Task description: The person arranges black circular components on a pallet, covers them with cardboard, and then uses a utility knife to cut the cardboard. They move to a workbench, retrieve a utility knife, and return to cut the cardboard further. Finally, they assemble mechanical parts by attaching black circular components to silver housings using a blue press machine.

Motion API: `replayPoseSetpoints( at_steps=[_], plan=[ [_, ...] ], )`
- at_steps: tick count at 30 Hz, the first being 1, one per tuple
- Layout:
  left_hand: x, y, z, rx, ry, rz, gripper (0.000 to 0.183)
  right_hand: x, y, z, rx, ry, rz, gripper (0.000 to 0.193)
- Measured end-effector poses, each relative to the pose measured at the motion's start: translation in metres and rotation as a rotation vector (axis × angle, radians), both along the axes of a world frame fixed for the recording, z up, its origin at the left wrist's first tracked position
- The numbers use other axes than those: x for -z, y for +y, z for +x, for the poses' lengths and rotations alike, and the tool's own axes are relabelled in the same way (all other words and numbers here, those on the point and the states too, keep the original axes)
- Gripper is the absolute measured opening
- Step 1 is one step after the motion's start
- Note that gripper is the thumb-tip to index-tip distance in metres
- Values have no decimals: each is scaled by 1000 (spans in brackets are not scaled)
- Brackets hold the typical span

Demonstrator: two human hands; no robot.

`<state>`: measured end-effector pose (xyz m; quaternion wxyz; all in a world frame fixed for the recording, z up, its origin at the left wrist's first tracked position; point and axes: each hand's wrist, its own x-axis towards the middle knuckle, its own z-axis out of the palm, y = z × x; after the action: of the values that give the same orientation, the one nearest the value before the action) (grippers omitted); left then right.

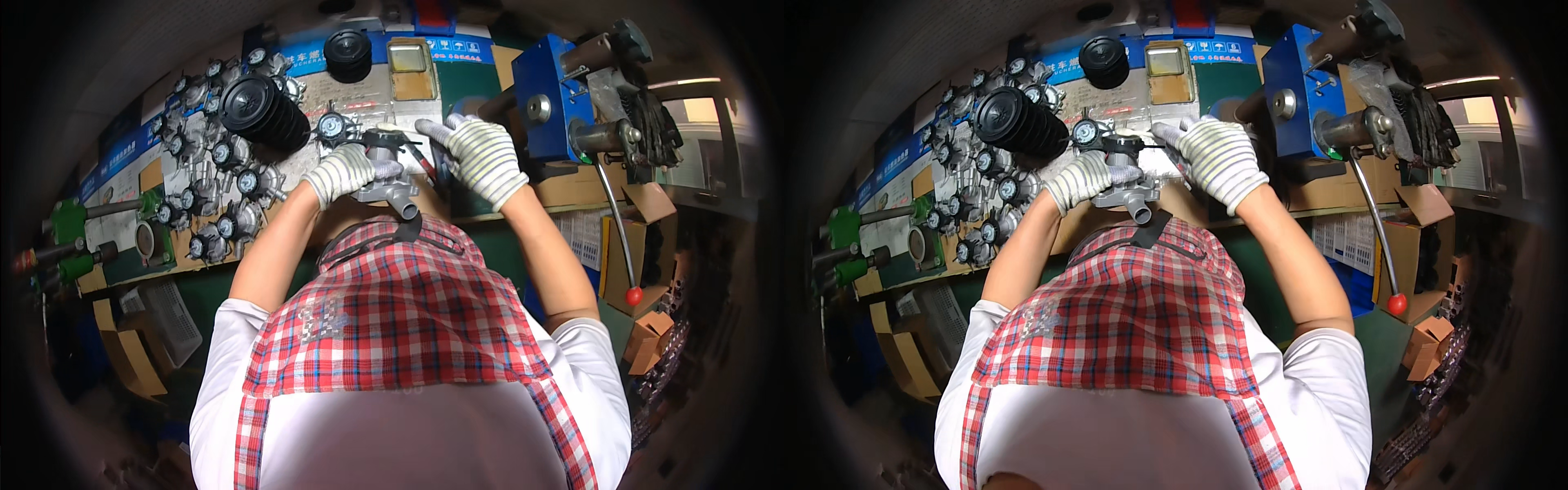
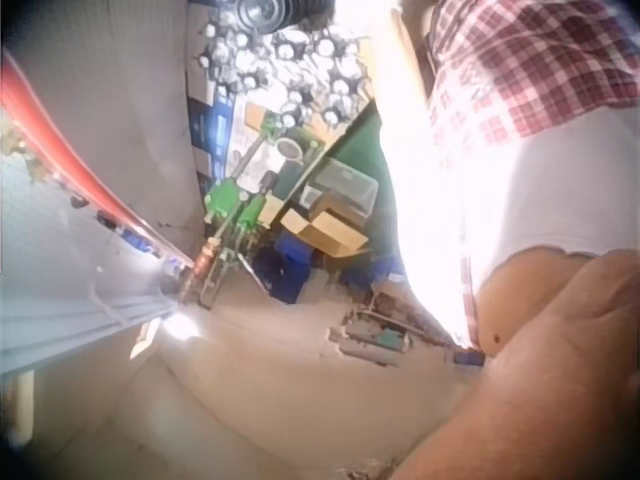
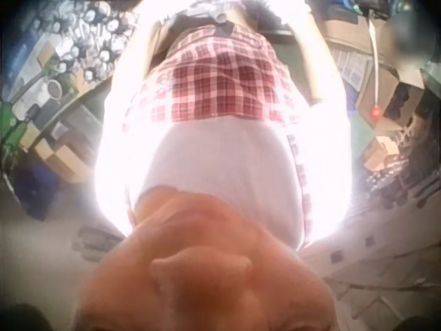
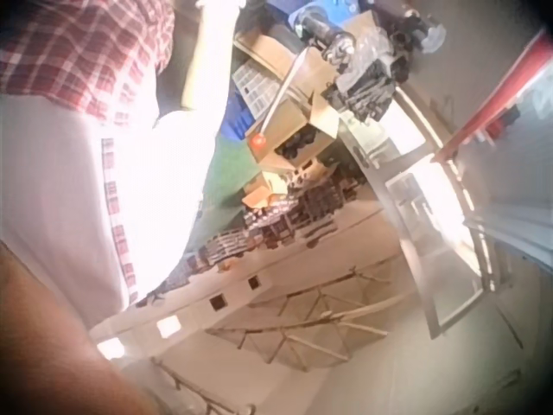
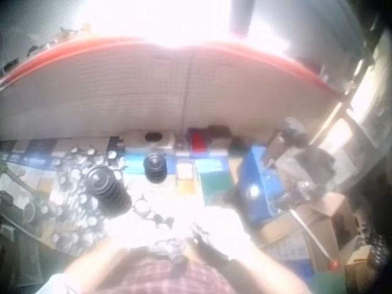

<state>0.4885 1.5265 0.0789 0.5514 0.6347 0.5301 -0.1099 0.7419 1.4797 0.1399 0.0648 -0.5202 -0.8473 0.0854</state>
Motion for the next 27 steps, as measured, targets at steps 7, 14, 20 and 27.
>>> replayPoseSetpoints(
  at_steps=[7, 14, 20, 27],
  plan=[
    [12, -6, -12, 35, -60, 153, 70, 17, 10, -3, 179, 139, -93, 33],
    [-10, 3, -2, 194, 117, 62, 76, 59, 21, 1, 232, 560, -738, 32],
    [29, -3, -29, 63, 120, 58, 84, 91, 47, 2, 526, 1112, -1124, 26],
    [0, -31, -101, -599, -325, -322, 57, 244, 144, -13, 1017, 374, -356, 38]
  ],
)
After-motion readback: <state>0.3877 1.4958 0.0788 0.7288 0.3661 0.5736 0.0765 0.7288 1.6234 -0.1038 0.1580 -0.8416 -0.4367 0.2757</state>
